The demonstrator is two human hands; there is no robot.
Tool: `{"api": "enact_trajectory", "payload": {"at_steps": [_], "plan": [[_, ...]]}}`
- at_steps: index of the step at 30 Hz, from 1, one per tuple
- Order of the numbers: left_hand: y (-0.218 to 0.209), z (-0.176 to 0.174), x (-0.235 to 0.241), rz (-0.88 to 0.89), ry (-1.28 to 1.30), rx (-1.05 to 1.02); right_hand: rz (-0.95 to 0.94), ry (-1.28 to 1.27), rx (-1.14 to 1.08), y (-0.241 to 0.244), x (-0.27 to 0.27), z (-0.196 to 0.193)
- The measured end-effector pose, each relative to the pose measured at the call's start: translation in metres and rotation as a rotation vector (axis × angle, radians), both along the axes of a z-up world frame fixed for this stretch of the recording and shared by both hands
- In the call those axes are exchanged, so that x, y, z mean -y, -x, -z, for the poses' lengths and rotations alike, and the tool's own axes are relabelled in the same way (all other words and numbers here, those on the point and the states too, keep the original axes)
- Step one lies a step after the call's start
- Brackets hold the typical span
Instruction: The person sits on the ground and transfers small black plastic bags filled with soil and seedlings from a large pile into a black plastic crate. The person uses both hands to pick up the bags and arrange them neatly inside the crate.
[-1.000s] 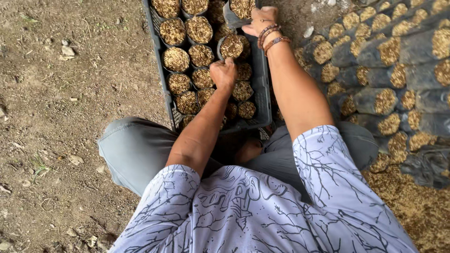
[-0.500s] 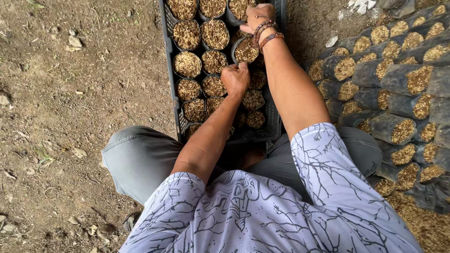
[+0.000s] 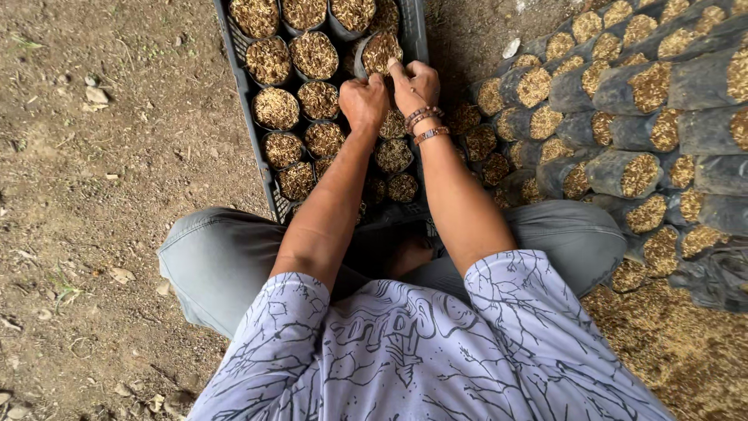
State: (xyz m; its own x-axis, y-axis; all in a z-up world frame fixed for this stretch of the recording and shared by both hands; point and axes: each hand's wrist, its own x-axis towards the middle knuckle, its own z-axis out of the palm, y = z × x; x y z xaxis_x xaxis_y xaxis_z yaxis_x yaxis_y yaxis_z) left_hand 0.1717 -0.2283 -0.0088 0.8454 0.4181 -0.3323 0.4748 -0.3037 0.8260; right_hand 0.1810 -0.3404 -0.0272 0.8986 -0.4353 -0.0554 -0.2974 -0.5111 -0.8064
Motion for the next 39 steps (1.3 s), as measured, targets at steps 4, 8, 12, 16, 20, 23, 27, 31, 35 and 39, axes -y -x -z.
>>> {"api": "enact_trajectory", "payload": {"at_steps": [4,8,12,16,20,23,27,31,35,39], "plan": [[-0.019,0.007,0.011,0.102,-0.036,0.014,0.059,0.011,0.064,-0.012,0.010,0.025],[-0.044,0.021,0.016,0.101,0.057,-0.020,0.117,0.037,0.047,-0.034,0.015,0.030],[-0.076,0.030,0.018,0.234,0.064,0.007,0.130,0.168,0.014,-0.073,0.017,0.028],[-0.098,0.040,0.023,0.168,0.266,-0.056,0.081,0.215,0.046,-0.106,0.019,0.038],[-0.111,0.040,0.026,0.052,0.461,-0.083,0.092,0.305,0.023,-0.127,0.017,0.036],[-0.116,0.033,0.026,0.003,0.482,-0.098,0.090,0.380,-0.070,-0.141,0.012,0.028],[-0.125,0.032,0.030,-0.007,0.383,-0.184,0.069,0.404,-0.132,-0.152,0.013,0.025],[-0.138,0.067,0.043,0.022,0.153,-0.084,-0.073,0.398,-0.030,-0.151,0.028,0.025],[-0.134,0.088,0.048,0.022,0.243,0.040,-0.212,0.308,-0.162,-0.120,0.061,-0.015],[-0.118,0.057,0.061,-0.118,0.762,-0.019,-0.254,0.204,0.071,-0.061,0.132,-0.079]]}}
